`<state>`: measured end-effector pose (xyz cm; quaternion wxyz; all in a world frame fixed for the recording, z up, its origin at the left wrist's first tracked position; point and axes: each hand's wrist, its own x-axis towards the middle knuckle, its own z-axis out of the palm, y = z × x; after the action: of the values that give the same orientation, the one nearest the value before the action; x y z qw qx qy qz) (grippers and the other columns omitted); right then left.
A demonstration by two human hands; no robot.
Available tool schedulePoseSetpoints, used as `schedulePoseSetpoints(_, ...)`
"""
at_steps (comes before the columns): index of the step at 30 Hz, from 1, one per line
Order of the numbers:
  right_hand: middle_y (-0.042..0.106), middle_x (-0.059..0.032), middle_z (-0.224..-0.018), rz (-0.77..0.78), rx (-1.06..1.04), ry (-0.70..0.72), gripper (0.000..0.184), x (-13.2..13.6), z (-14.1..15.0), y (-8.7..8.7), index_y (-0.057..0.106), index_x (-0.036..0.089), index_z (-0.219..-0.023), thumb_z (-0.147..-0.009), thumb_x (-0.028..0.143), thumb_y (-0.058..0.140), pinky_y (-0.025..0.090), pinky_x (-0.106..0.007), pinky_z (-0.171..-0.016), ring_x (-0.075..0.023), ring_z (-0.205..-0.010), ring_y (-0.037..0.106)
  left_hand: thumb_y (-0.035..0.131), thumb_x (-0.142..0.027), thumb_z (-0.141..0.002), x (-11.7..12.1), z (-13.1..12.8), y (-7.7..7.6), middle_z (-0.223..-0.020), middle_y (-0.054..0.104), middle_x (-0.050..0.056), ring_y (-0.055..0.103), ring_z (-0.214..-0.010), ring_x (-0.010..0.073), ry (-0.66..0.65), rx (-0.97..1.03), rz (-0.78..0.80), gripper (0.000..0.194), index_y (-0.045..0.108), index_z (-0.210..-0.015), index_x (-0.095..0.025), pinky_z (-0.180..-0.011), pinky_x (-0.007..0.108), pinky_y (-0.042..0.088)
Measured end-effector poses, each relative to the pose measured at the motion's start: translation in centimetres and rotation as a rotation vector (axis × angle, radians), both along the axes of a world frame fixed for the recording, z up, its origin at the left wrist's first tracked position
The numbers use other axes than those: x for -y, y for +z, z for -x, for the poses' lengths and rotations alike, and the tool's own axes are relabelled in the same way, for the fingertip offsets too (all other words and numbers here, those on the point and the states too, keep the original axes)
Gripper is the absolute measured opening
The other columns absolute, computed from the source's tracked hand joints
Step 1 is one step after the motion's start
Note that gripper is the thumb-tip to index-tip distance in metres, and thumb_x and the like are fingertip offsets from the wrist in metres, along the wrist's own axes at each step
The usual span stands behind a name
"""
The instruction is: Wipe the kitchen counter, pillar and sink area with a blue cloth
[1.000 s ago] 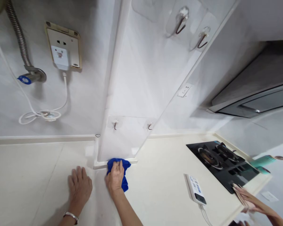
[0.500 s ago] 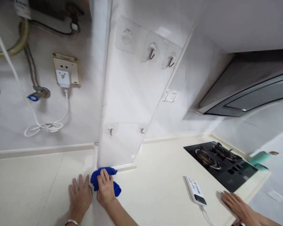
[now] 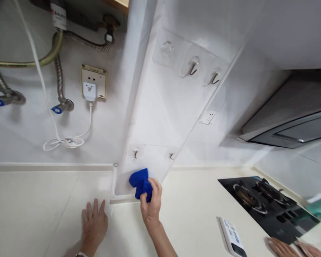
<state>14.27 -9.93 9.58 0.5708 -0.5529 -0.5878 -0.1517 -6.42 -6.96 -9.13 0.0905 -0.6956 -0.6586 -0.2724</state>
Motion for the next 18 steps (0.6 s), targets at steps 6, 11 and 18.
schedulePoseSetpoints(6, 0.047, -0.0168, -0.134, -0.067, 0.052, -0.167, 0.054, -4.5, 0.7, 2.5, 0.042, 0.021, -0.138, -0.086, 0.022, 0.055, 0.043, -0.058, -0.106, -0.0300, -0.128, 0.045, 0.043, -0.014, -0.090, 0.3, 0.1, 0.5, -0.153, 0.042, 0.021, 0.000, -0.152, 0.0417, -0.019, -0.007, 0.033, 0.049, 0.058, -0.137, -0.014, -0.121, 0.066, 0.021)
schedulePoseSetpoints(11, 0.046, -0.0189, -0.132, -0.036, 0.245, -0.197, 0.052, -6.8, 4.0, -4.0, 0.040, 0.019, -0.140, -0.089, 0.024, 0.049, 0.041, -0.057, -0.102, -0.0321, -0.128, 0.041, 0.047, -0.013, -0.088, 0.7, 0.1, 1.4, -0.153, 0.041, 0.022, 0.006, -0.152, 0.0444, -0.053, 0.035, 0.044, 0.052, 0.057, -0.139, -0.014, -0.119, 0.068, 0.021)
schedulePoseSetpoints(18, 0.058, -0.0129, -0.122, 0.268, 0.582, 0.050, 0.040, -5.3, 6.7, -12.3, 0.059, 0.022, -0.123, -0.085, 0.017, 0.048, 0.035, -0.052, -0.098, -0.0291, -0.118, 0.044, 0.049, -0.012, -0.088, 1.0, 0.0, 2.0, -0.153, 0.041, 0.021, 0.012, -0.152, 0.0431, -0.036, 0.028, 0.069, 0.054, 0.055, -0.141, -0.016, -0.120, 0.065, 0.023)
